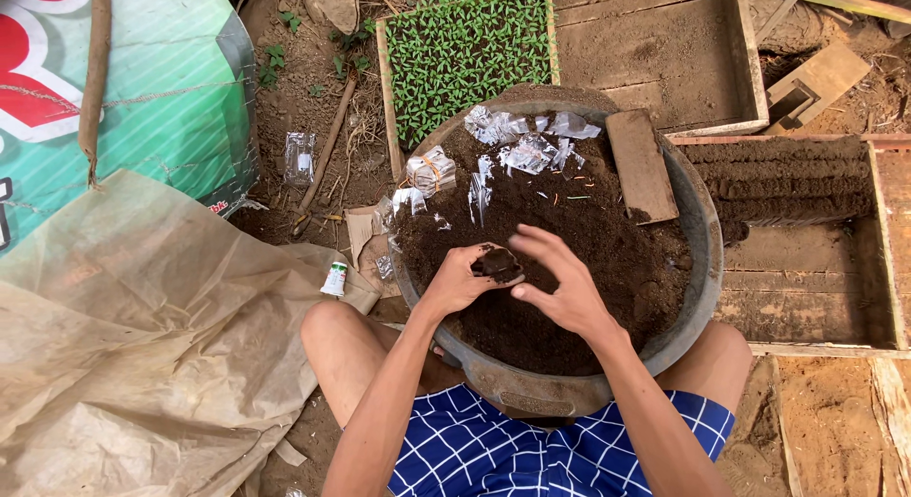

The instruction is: The person sits cross-legged and repeatedly scoops soil from a basin, wraps it around seeds from small packets, and places the formed soil balls into a wooden tray. The person continues this process throughout the clip.

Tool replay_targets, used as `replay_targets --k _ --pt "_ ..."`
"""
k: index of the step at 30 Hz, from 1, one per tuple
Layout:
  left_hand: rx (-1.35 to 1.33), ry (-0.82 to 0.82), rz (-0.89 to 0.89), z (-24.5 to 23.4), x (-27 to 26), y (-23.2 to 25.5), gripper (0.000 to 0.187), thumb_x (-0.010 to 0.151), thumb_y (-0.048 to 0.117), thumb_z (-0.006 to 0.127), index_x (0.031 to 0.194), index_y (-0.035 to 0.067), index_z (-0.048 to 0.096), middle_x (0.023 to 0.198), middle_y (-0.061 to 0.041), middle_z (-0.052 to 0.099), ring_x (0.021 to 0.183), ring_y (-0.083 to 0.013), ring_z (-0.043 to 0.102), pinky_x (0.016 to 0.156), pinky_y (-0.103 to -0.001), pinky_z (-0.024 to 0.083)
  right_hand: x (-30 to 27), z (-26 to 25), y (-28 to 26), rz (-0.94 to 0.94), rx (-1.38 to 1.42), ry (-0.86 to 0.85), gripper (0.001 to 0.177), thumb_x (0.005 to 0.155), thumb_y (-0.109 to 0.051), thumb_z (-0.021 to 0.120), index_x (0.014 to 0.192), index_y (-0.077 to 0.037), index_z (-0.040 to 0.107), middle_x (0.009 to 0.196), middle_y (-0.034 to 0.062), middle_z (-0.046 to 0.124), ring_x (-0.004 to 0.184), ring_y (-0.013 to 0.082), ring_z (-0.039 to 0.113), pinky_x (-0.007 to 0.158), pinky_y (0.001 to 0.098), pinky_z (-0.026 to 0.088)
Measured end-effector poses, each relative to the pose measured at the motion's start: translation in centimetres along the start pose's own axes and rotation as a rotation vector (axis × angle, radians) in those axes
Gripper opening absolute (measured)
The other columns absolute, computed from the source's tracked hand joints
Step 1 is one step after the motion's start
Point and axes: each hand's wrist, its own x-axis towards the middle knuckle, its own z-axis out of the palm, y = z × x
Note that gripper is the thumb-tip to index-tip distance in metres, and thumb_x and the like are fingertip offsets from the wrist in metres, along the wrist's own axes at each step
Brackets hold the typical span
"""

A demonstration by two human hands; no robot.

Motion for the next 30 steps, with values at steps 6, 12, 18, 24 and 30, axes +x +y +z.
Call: replay_targets --k 6,12,18,24,30 --pt "0.122 0.007 0.116 0.9 -0.3 2.9 0.026 0.088 0.016 0.092 0.112 0.010 0.084 0.118 -0.013 0.080 0.118 -0.0274 0.069 0.105 -0.045 0.050 -0.9 1.8 6.1 0.373 0.290 -0.082 0.066 0.077 -0.002 0.094 0.137 0.001 0.067 0.120 0.0269 0.078 0.101 0.0355 0.080 0.089 0.0452 0.065" --pt "0.197 -0.064 0.144 1.7 0.4 0.7 0.038 0.081 0.030 0.095 0.116 0.021 0.084 0.141 -0.008 0.070 0.127 -0.0289 0.059 0.114 -0.047 0.041 0.9 4.5 5.6 0.382 0.628 -0.024 0.047 0.082 0.006 0.089 0.128 0.003 0.075 0.113 0.0225 0.080 0.100 0.0278 0.077 0.087 0.0410 0.065" --pt "-0.024 0.064 -0.077 2.1 0.4 3.8 0.049 0.107 0.046 0.065 0.138 0.009 0.073 0.145 -0.022 0.065 0.129 -0.0394 0.060 0.114 -0.052 0.045 -0.1 3.5 6.7 0.477 0.589 0.054 0.045 0.080 0.002 0.093 0.123 -0.002 0.078 0.104 0.0180 0.081 0.079 0.0200 0.076 0.075 0.0326 0.066" --pt "0.872 0.062 0.117 -0.6 -0.4 1.3 0.037 0.103 0.035 0.074 0.089 0.000 0.081 0.129 -0.018 0.076 0.120 -0.0406 0.070 0.103 -0.050 0.057 -0.4 1.6 3.8 0.473 0.354 0.126 0.042 0.083 -0.001 0.089 0.124 -0.008 0.082 0.103 0.0225 0.083 0.073 0.0208 0.078 0.070 0.0367 0.065" --pt "1.084 -0.020 0.103 0.7 -1.0 1.5 0.028 0.103 0.034 0.071 0.099 0.008 0.082 0.149 -0.009 0.065 0.144 -0.0347 0.055 0.110 -0.051 0.052 -0.9 1.0 4.2 0.427 0.287 0.181 0.038 0.086 -0.010 0.091 0.124 -0.012 0.084 0.111 0.0195 0.083 0.098 0.0298 0.080 0.082 0.0418 0.066"
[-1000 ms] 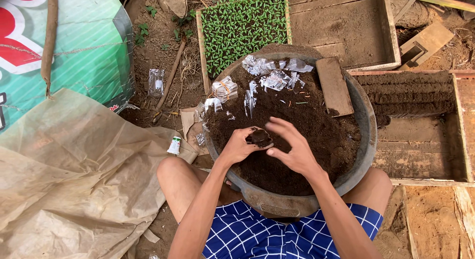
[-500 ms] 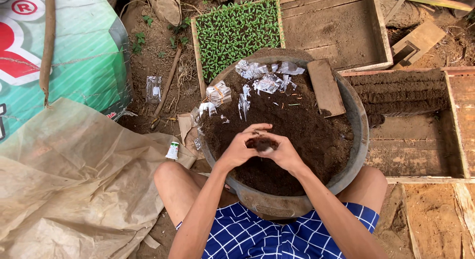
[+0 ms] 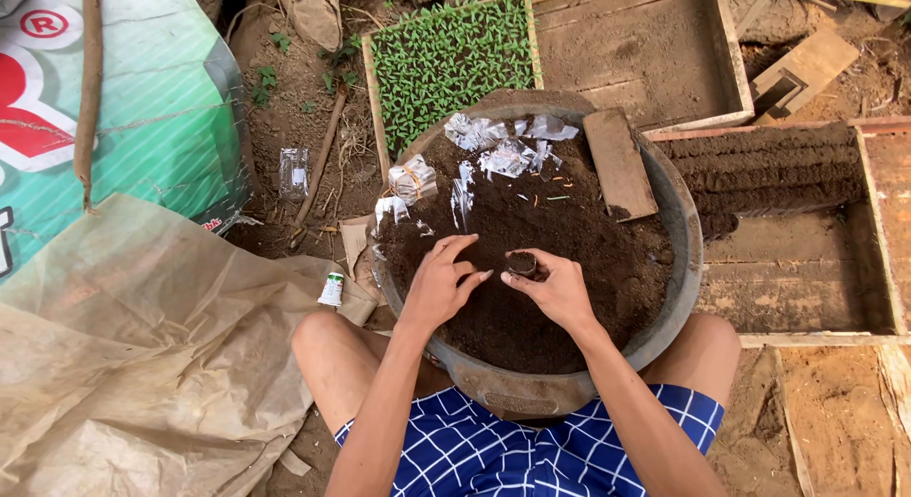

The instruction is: The person sits cross-legged and repeatedly scoops soil from a basin, wraps it around seeds from small packets, and places the formed soil balls into a wooden tray. The person continues this process throughout the clip.

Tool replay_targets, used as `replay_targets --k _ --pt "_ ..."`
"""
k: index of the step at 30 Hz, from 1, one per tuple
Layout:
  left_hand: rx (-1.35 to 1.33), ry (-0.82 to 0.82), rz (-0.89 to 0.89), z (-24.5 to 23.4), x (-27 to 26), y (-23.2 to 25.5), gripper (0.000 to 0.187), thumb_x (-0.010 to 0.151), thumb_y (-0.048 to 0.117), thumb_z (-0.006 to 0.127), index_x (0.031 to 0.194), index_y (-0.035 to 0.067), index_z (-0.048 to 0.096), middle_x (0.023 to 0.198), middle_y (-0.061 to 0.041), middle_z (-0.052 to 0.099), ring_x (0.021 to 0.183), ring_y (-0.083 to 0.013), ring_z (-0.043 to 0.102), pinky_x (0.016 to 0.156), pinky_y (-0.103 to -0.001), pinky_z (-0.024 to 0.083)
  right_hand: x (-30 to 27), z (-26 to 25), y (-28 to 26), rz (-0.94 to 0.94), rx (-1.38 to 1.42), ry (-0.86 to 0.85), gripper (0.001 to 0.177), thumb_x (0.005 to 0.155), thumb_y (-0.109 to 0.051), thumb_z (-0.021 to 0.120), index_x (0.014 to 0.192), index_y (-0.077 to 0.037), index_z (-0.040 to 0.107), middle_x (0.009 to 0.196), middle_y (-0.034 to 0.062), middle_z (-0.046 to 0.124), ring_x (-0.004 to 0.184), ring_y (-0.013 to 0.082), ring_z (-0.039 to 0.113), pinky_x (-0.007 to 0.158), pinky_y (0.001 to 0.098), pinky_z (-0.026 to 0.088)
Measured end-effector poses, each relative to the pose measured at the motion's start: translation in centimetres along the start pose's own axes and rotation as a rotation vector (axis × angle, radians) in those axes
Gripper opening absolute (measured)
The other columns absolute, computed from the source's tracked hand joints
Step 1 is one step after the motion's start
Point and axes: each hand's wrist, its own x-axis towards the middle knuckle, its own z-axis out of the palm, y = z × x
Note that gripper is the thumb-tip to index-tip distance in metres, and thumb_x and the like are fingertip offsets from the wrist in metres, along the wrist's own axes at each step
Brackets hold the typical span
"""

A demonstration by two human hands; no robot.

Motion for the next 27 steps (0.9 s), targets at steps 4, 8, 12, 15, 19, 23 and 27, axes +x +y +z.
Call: replay_targets --k 4,8,12,15,19,23,27 --pt "0.045 -0.003 -0.039 -0.3 -0.3 0.8 0.037 0.107 0.040 0.067 0.104 0.006 0.080 0.145 -0.010 0.067 0.142 -0.0313 0.056 0.113 -0.047 0.051 -0.2 -0.8 -0.4 -0.035 -0.021 0.012 0.036 0.093 -0.017 0.088 0.128 -0.013 0.083 0.114 0.0189 0.082 0.100 0.0285 0.078 0.084 0.0436 0.064" --pt "-0.031 0.132 0.078 0.1 -0.5 2.0 0.036 0.107 0.042 0.065 0.121 0.012 0.076 0.144 -0.009 0.064 0.134 -0.0303 0.061 0.110 -0.045 0.054 -0.4 -0.9 -0.3 -0.097 -0.032 0.035 0.035 0.089 -0.013 0.089 0.124 -0.008 0.083 0.109 0.0218 0.083 0.102 0.0326 0.078 0.085 0.0455 0.064" --pt "-0.089 0.247 0.179 1.3 0.1 5.0 0.033 0.104 0.043 0.067 0.122 0.017 0.074 0.148 -0.008 0.059 0.132 -0.0310 0.060 0.111 -0.046 0.054 0.1 -0.5 0.8 -0.143 -0.062 0.068 0.037 0.089 -0.014 0.090 0.125 -0.012 0.083 0.107 0.0171 0.083 0.103 0.0353 0.079 0.088 0.0450 0.065" --pt "-0.098 0.246 0.117 2.1 1.2 7.1 0.034 0.105 0.039 0.069 0.117 0.007 0.073 0.149 -0.011 0.057 0.135 -0.0356 0.057 0.111 -0.050 0.052 0.5 -0.5 3.5 -0.168 -0.165 0.101 0.035 0.094 -0.014 0.084 0.129 -0.012 0.081 0.108 0.0177 0.083 0.099 0.0311 0.079 0.086 0.0469 0.065" --pt "-0.239 0.292 0.120 3.1 2.3 8.0 0.017 0.099 0.018 0.076 0.109 0.005 0.070 0.144 -0.010 0.059 0.136 -0.0393 0.055 0.109 -0.049 0.052 1.0 -0.7 4.6 -0.190 -0.203 0.137 0.035 0.089 -0.005 0.078 0.123 -0.012 0.083 0.087 0.0138 0.082 0.075 0.0196 0.074 0.065 0.0398 0.060" --pt "-0.316 0.306 0.118 3.6 2.7 8.0 0.010 0.092 0.005 0.078 0.099 0.008 0.072 0.140 -0.005 0.063 0.136 -0.0366 0.055 0.109 -0.047 0.052 1.6 -0.7 5.5 -0.232 -0.214 0.140 0.038 0.087 0.004 0.069 0.122 -0.006 0.081 0.073 0.0157 0.076 0.057 0.0162 0.062 0.054 0.0327 0.052" --pt "-0.416 0.331 0.081 2.4 2.9 9.1 0.021 0.094 0.014 0.081 0.112 0.011 0.072 0.143 -0.006 0.062 0.136 -0.0357 0.056 0.110 -0.049 0.052 1.5 -0.7 5.9 -0.240 -0.253 0.143 0.037 0.086 0.005 0.068 0.120 -0.002 0.079 0.066 0.0148 0.070 0.050 0.0148 0.055 0.048 0.0297 0.046"
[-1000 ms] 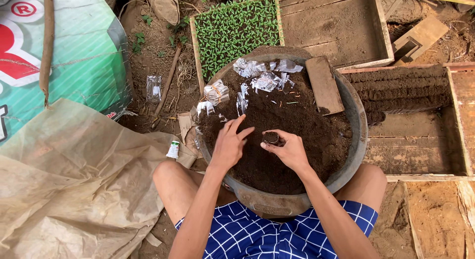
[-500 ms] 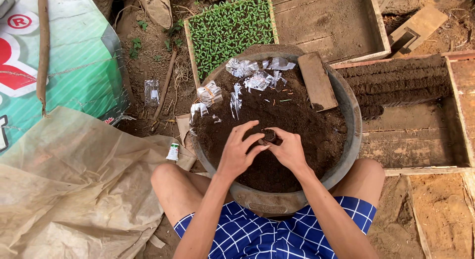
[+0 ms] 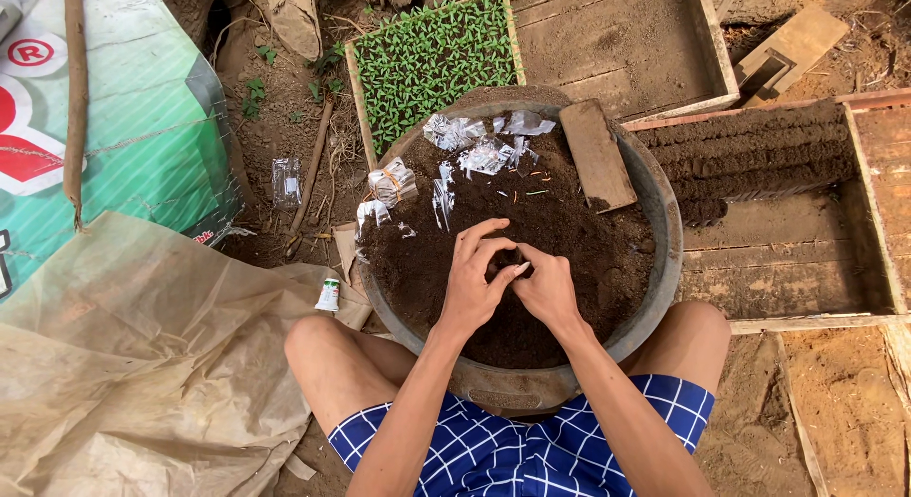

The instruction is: The person sits cross-legged and repeatedly scoops soil from a basin, wraps it around seeds from small packets, and places the formed soil balls into a wooden tray. The person continues this process throughout the clip.

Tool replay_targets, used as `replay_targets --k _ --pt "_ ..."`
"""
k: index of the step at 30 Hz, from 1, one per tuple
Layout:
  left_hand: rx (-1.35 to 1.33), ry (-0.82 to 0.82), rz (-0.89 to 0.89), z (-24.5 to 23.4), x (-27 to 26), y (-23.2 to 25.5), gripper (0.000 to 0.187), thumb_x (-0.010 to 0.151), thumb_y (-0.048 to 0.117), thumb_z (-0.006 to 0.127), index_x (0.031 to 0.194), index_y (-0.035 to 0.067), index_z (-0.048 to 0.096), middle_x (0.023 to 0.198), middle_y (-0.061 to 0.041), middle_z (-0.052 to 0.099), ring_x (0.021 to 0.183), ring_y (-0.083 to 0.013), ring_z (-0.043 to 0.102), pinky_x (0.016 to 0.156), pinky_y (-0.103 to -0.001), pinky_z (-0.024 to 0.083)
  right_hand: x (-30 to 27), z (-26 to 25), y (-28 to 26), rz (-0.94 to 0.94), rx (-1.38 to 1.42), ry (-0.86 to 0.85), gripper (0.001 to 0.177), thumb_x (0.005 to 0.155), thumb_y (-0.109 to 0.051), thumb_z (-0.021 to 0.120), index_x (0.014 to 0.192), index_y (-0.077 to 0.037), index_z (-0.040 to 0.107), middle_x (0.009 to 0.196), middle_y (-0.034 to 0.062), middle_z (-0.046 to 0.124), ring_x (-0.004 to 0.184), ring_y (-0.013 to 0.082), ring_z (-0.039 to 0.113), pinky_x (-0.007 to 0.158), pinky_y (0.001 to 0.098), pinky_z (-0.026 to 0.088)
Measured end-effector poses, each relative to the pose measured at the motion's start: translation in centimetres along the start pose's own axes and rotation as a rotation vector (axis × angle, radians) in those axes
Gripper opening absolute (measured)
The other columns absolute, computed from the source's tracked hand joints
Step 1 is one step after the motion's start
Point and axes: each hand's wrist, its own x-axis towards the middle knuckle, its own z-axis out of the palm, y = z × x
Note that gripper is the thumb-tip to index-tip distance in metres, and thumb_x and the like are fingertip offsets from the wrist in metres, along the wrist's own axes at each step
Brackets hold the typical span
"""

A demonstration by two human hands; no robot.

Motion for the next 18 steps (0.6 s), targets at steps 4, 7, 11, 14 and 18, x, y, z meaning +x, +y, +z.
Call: replay_targets --k 4,7,11,14,18 --pt "-0.049 0.062 -0.058 -0.1 -0.3 -0.8 0.027 0.098 0.034 0.081 0.114 0.013 0.075 0.139 -0.005 0.063 0.132 -0.0309 0.060 0.106 -0.046 0.053 -0.4 -1.1 -3.6 0.003 0.030 0.014 0.032 0.085 -0.001 0.076 0.117 -0.003 0.081 0.065 0.0146 0.073 0.054 0.0158 0.059 0.054 0.0332 0.050" --pt "0.034 -0.003 0.021 -0.9 -0.5 -1.4 0.029 0.102 0.039 0.075 0.123 0.020 0.079 0.141 -0.005 0.064 0.134 -0.0326 0.059 0.110 -0.045 0.051 -0.4 -0.8 -2.5 0.008 0.072 0.019 0.026 0.088 -0.003 0.076 0.114 -0.003 0.081 0.068 0.0157 0.073 0.058 0.0170 0.062 0.057 0.0346 0.052" --pt "0.166 -0.060 0.155 -1.5 -0.7 -2.0 0.042 0.102 0.045 0.070 0.140 0.027 0.073 0.153 -0.009 0.058 0.137 -0.0360 0.057 0.115 -0.050 0.047 -0.4 -1.3 -4.5 0.022 0.202 0.000 0.023 0.087 -0.007 0.081 0.110 -0.008 0.083 0.071 0.0130 0.076 0.067 0.0147 0.065 0.063 0.0351 0.055" --pt "0.214 -0.088 0.187 -1.9 -1.0 -2.5 0.052 0.101 0.057 0.064 0.144 0.030 0.070 0.161 -0.008 0.053 0.139 -0.0352 0.056 0.116 -0.050 0.046 -0.4 -1.4 -4.8 0.047 0.227 -0.006 0.019 0.087 -0.007 0.083 0.106 -0.010 0.084 0.072 0.0119 0.078 0.071 0.0147 0.068 0.066 0.0348 0.057" --pt "0.160 -0.054 0.177 -2.1 -0.9 -2.7 0.066 0.101 0.076 0.040 0.150 0.038 0.062 0.166 -0.011 0.045 0.143 -0.0335 0.052 0.120 -0.051 0.044 -0.5 -1.6 -4.7 0.058 0.250 -0.004 0.018 0.091 -0.013 0.086 0.109 -0.011 0.085 0.077 0.0110 0.081 0.076 0.0188 0.075 0.070 0.0342 0.061"
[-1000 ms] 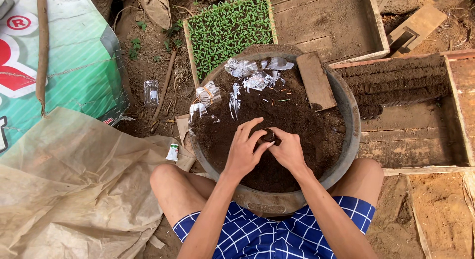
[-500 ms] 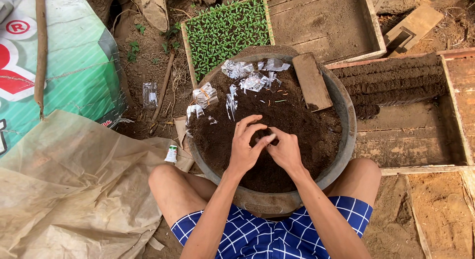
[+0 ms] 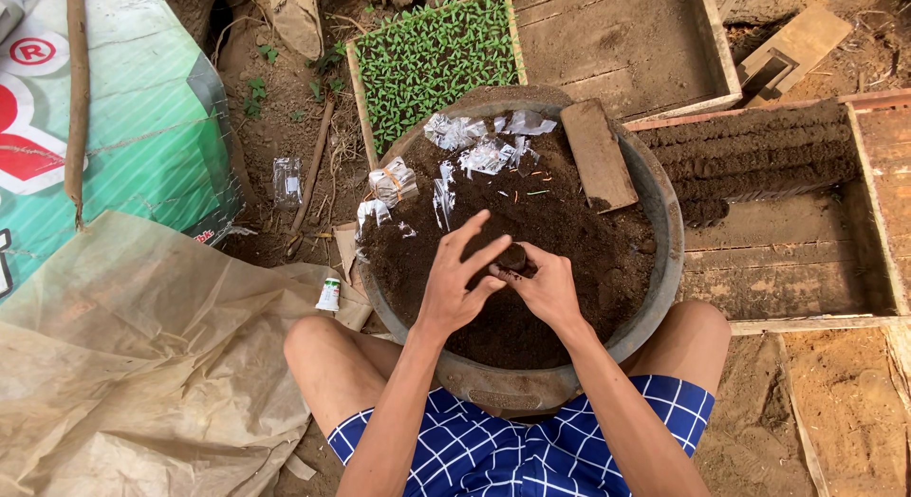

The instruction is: The person sits cross-legged and repeatedly scoops soil from a basin, wraps it around seeds from small packets, and places the formed soil balls into a wooden tray. The person continues this process throughout the clip.

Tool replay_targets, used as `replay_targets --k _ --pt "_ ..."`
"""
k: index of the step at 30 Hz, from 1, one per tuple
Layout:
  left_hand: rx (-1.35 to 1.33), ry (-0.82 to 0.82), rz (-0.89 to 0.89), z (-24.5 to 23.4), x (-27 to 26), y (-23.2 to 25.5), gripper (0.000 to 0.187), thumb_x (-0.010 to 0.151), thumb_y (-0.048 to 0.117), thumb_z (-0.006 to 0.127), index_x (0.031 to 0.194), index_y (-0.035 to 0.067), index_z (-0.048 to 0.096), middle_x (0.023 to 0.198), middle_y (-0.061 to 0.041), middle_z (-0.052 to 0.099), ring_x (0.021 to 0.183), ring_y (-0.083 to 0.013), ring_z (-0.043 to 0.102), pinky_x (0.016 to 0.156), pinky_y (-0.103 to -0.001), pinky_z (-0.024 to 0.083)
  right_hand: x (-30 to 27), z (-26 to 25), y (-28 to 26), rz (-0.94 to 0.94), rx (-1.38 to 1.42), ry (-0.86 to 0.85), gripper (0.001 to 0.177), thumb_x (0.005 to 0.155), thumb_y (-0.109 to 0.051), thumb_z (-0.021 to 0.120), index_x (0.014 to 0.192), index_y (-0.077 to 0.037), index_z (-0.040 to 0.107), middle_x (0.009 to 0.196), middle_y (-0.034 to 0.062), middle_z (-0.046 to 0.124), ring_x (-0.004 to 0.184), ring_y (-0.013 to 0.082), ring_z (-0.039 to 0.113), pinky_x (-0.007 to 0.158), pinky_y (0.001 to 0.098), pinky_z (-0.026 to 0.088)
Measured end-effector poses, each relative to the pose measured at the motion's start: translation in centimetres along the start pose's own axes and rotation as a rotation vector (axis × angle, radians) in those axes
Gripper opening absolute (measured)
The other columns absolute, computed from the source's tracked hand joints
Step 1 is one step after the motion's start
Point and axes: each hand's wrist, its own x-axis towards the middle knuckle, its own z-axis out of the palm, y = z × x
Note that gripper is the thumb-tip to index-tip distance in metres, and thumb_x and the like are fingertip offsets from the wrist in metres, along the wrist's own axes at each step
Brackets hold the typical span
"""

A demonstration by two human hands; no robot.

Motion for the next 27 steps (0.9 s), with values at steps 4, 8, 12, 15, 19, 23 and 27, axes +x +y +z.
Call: replay_targets --k 4,8,12,15,19,23,27 --pt "0.020 0.078 -0.075 -0.2 -1.3 -1.3 0.071 0.107 0.070 0.030 0.154 0.027 0.061 0.165 -0.009 0.046 0.140 -0.0288 0.054 0.117 -0.044 0.046 -0.3 -0.5 -3.2 -0.029 -0.029 0.002 0.026 0.090 -0.008 0.084 0.116 -0.006 0.083 0.090 0.0185 0.082 0.086 0.0250 0.078 0.073 0.0403 0.061" --pt "0.073 -0.003 -0.160 -0.2 -1.6 -2.3 0.062 0.111 0.054 0.045 0.142 0.006 0.067 0.158 -0.016 0.052 0.137 -0.0354 0.056 0.114 -0.044 0.050 0.4 -2.1 -2.2 0.017 0.053 0.080 0.031 0.088 -0.008 0.087 0.118 -0.008 0.083 0.097 0.0193 0.083 0.092 0.0275 0.079 0.081 0.0422 0.063" --pt "0.104 -0.066 -0.160 0.6 -2.0 -2.9 0.052 0.111 0.043 0.053 0.134 0.000 0.070 0.155 -0.017 0.052 0.136 -0.0346 0.057 0.113 -0.041 0.053 2.1 -7.6 -0.7 -0.089 0.049 0.256 0.040 0.078 -0.008 0.094 0.117 -0.007 0.082 0.102 0.0219 0.082 0.099 0.0317 0.078 0.088 0.0458 0.063" --pt "0.119 -0.091 -0.192 0.8 -1.9 -2.9 0.049 0.111 0.043 0.053 0.131 0.002 0.072 0.156 -0.015 0.052 0.135 -0.0338 0.058 0.112 -0.042 0.054 3.7 -14.9 0.5 -0.151 -0.145 0.463 0.040 0.080 -0.016 0.096 0.118 -0.016 0.084 0.099 0.0139 0.082 0.099 0.0303 0.079 0.087 0.0411 0.063" --pt "0.091 -0.074 -0.187 1.3 -2.1 -3.4 0.048 0.109 0.041 0.052 0.127 0.003 0.074 0.153 -0.015 0.055 0.130 -0.0301 0.061 0.110 -0.046 0.051 5.0 -24.7 5.6 -0.184 -0.481 0.562 0.036 0.093 -0.023 0.092 0.121 -0.007 0.079 0.104 0.0069 0.083 0.090 0.0134 0.076 0.076 0.0318 0.063" --pt "0.139 -0.048 -0.225 1.7 -2.0 -3.6 0.049 0.109 0.041 0.050 0.122 0.002 0.076 0.151 -0.017 0.055 0.127 -0.0300 0.061 0.111 -0.046 0.051 6.3 -31.1 13.5 0.051 -0.390 0.686 0.026 0.096 -0.026 0.090 0.113 -0.009 0.080 0.095 0.0018 0.081 0.076 0.0109 0.067 0.073 0.0355 0.061" --pt "0.269 -0.109 -0.346 1.7 -2.2 -4.0 0.056 0.109 0.042 0.044 0.122 -0.001 0.077 0.152 -0.014 0.054 0.129 -0.0281 0.059 0.110 -0.046 0.052 8.1 -34.3 21.1 0.316 -0.257 0.742 0.028 0.095 -0.021 0.089 0.119 -0.010 0.080 0.108 0.0068 0.083 0.068 0.0142 0.067 0.062 0.0290 0.060"
